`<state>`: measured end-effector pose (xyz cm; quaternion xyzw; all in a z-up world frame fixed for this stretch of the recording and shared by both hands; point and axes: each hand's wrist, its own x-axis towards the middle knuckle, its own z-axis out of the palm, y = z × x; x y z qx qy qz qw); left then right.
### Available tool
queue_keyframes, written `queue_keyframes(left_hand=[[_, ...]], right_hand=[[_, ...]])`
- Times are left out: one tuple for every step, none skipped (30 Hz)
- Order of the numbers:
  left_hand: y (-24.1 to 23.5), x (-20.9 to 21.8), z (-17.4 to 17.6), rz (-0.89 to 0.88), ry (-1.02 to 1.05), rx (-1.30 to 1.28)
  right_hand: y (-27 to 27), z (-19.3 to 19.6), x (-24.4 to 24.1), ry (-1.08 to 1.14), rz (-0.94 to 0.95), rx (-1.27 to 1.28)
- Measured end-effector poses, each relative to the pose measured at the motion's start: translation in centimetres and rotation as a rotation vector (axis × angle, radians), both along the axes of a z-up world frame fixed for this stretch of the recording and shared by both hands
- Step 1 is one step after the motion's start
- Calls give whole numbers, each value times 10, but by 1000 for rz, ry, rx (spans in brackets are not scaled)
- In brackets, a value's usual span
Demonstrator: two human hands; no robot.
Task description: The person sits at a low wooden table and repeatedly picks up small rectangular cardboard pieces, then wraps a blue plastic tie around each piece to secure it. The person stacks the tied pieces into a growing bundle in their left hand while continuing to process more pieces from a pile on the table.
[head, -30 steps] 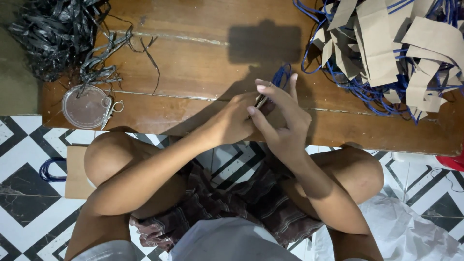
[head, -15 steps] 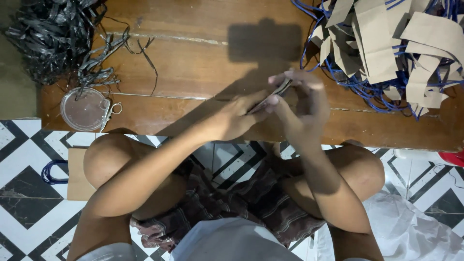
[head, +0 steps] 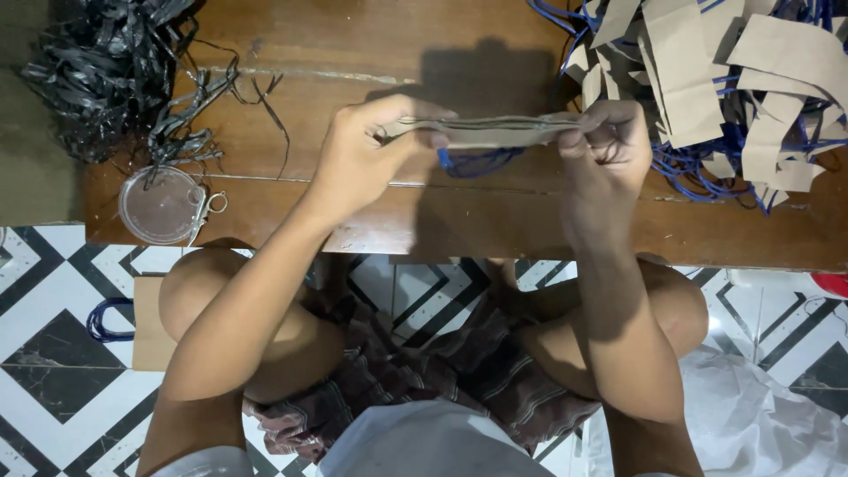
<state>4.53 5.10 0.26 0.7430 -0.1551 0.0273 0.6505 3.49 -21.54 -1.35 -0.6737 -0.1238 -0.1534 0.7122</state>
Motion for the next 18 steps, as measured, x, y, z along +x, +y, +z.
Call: queue_keyframes(left_hand=[[3, 1, -1, -58, 12, -26], [7, 2, -3, -115, 23, -52], [9, 1, -2, -115, 26, -52], [11, -1, -2, -245, 76, -95], [13, -1, -1, -376, 124, -138], [11, 1, -1, -377, 124, -139], [10, 3, -1, -345, 183, -190], [10, 4, -1, -313, 241, -242], [12, 8, -2, -311, 239, -242], [14, 11, -4, -270, 258, -281], [15, 16, -5, -232, 273, -322], [15, 16, -8, -232, 270, -324], [15, 18, -10, -221, 250, -305], [14, 20, -13, -209, 230, -288], [14, 17, -12, -210, 227, -288], [14, 14, -12, -335, 274, -344], [13, 9, -12, -459, 325, -400], [15, 10, -11, -458, 328, -401]], right_hand=[[1, 0, 0, 50, 10, 57], [1, 1, 0, 101, 21, 113], [6, 1, -2, 103, 21, 113], [12, 2, -4, 142, 59, 182], [16, 3, -6, 180, 96, 250], [12, -2, -2, 180, 95, 249], [9, -8, 2, 170, 95, 261], [5, -13, 6, 160, 95, 273], [3, -7, 5, 159, 98, 272], [1, -1, 4, 205, 142, 297], [-2, 6, 3, 248, 183, 321], [-3, 3, 3, 245, 184, 318], [-3, 0, 4, 237, 183, 340], [-3, -3, 6, 229, 183, 362], [-4, -5, 6, 227, 183, 361], [-5, -8, 6, 307, 261, 456], [-6, -11, 4, 393, 337, 553], [-6, -12, 4, 396, 337, 553]])
